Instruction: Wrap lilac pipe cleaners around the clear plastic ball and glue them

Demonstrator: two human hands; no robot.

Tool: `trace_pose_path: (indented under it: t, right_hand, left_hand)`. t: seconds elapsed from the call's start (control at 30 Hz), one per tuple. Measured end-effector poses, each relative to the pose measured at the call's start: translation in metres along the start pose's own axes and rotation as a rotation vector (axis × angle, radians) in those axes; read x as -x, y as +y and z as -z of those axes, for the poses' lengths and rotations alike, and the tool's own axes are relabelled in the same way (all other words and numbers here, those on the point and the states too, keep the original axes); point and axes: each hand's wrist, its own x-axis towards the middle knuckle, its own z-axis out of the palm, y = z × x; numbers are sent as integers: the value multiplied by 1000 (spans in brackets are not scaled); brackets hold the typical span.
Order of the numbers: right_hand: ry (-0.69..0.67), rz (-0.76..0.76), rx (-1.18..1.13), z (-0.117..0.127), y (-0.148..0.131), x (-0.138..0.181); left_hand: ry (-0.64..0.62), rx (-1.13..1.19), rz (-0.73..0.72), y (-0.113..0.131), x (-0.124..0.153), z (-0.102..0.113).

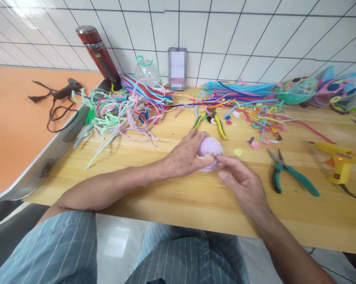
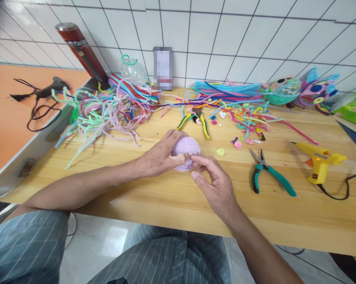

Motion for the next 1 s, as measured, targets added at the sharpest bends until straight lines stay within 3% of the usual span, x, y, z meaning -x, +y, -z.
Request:
trace_pose_path:
  t: [0.83,1.0]
  right_hand:
    - [6,78,63,-4,6,3]
    - [-4,63,40,-4,5,1]
  left_hand:
    - [51,1,59,2,4,-7]
    - [29,13,74,6,2,0]
